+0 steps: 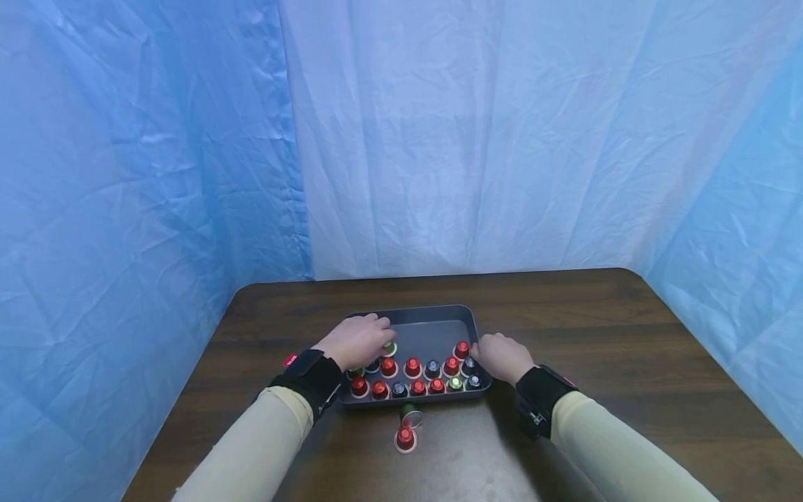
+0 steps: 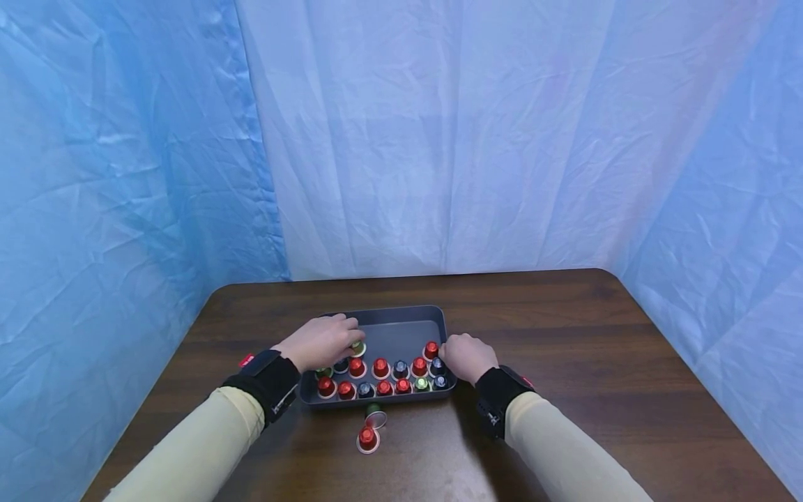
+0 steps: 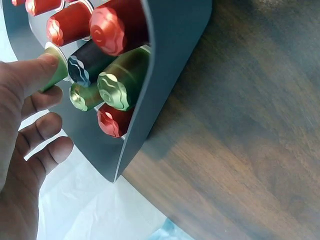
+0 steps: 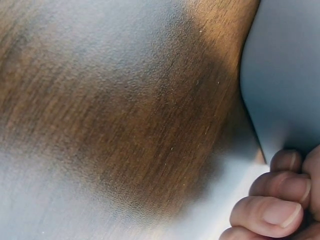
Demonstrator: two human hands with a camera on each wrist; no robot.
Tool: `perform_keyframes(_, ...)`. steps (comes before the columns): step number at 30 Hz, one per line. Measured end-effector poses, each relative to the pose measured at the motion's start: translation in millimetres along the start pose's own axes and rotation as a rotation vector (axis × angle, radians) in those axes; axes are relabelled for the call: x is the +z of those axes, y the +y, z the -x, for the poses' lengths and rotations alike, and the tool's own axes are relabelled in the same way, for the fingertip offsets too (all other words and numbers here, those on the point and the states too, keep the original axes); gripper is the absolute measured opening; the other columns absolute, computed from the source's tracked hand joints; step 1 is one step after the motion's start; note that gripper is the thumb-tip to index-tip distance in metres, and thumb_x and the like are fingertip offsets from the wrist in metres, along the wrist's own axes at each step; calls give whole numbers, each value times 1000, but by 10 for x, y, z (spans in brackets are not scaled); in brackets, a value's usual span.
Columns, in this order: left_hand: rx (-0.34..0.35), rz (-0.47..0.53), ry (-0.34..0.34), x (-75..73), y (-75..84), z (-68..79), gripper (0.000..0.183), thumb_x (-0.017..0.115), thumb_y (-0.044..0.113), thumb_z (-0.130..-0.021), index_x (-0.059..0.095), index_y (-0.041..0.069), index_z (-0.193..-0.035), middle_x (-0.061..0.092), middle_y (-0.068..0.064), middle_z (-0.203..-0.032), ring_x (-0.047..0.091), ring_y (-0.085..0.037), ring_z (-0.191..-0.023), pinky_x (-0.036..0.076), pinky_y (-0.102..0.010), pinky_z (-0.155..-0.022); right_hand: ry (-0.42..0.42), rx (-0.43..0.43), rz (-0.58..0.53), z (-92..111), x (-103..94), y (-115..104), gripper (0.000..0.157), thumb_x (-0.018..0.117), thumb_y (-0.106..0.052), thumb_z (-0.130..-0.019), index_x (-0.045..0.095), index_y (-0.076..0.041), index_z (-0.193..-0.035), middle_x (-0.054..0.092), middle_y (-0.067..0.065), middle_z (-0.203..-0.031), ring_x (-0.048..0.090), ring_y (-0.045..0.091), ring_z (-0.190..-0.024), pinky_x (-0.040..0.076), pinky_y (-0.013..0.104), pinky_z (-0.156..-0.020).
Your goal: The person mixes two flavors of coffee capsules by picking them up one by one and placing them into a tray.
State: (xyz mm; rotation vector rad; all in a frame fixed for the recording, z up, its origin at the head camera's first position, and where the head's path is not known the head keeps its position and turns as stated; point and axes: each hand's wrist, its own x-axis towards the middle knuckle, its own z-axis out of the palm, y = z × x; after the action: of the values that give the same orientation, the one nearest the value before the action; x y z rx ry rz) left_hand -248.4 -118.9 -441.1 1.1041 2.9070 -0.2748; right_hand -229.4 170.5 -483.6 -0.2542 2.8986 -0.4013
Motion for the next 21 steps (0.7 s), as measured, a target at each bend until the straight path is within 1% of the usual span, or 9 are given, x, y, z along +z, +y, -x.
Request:
perform_keyframes(7,-2,3,-39,40,19,-15,36,78,33,-91,73,23,-125,69,0,-121,63,-19,-112,51,-36,-102,-8,30,-26,-17,3,-6,28,58,-27,-104,72,-4,-95,58,3,-71,57,18,-64,48,32,-62)
perform_keyframes(9,8,-13,-43,52,24,-19,35,78,33,-92,73,23,-125,69,0,-122,64,-19,-111,51,-35,-101,-12,37,-32,-24,3,-9,29,58,-27,-104,72,-4,-95,58,3,-70,57,18,-64,47,32,-61)
perform_keyframes(15,28,-39,-50,82,35,-25,34,78,35,-91,74,24,-124,70,3,-114,62,-16,-102,52,-32,-97,-20,58,-43,-41,6,-20,31,56,-28,-105,72,-4,-94,57,4,-70,57,19,-63,47,32,-61)
perform_keyframes(21,31,-52,-56,82,33,-15,36,77,33,-93,72,23,-127,71,2,-116,62,-17,-105,51,-34,-99,-20,59,-45,-45,14,-14,31,56,-28,-105,72,-4,-94,58,4,-70,57,19,-63,47,32,-60)
